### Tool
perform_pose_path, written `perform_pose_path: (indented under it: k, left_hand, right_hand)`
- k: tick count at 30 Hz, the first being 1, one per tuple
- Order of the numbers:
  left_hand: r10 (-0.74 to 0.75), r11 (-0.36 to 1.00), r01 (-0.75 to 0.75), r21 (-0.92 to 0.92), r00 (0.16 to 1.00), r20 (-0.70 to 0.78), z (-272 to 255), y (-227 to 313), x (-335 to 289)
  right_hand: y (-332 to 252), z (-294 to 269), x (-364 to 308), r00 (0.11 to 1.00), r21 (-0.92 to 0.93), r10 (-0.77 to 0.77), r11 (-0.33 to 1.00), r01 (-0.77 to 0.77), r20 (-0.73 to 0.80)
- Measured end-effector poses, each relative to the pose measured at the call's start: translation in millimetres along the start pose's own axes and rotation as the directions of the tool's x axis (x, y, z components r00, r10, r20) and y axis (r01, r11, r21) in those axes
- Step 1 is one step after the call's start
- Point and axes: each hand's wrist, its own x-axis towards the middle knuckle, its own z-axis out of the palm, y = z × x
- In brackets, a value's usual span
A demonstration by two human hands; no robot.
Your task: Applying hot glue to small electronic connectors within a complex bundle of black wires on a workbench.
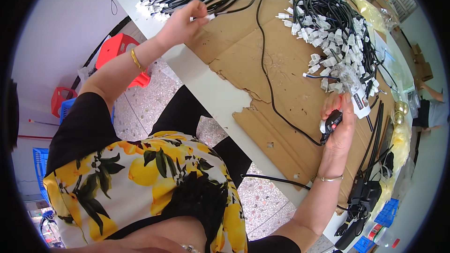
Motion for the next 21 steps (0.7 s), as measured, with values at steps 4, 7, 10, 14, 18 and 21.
perform_pose_path:
  k: [4, 7, 10, 14, 18, 21]
  left_hand:
    - [0.100, 0.982, -0.105, 0.156, 0.994, 0.038, -4, -5, -22]
    - [0.156, 0.945, -0.169, 0.280, 0.986, 0.065, -9, -1, -29]
    - [0.250, 0.938, -0.234, 0.257, 0.968, -0.035, -20, 9, -36]
    - [0.416, 0.900, -0.377, 0.221, 0.894, -0.168, -39, 31, -76]
    - [0.456, 0.890, -0.455, -0.025, 0.890, 0.023, -43, 48, -152]
    - [0.494, 0.864, -0.456, -0.213, 0.850, 0.184, -15, 36, -198]
  right_hand:
    - [0, 1, 0, 1.000, -0.005, 0.000, 1.000, 0.000, 0.028]
    - [1, 1, 1, 0.999, -0.027, 0.004, 1.000, -0.002, 0.045]
    - [2, 6, 2, 0.999, -0.030, -0.010, 0.999, 0.012, 0.039]
    - [3, 9, 0, 0.997, 0.008, -0.007, 1.000, 0.007, 0.082]
    - [-4, 25, -10, 0.997, -0.051, 0.004, 0.999, 0.000, 0.079]
    - [-1, 10, -9, 0.996, -0.080, -0.007, 0.997, 0.014, 0.088]
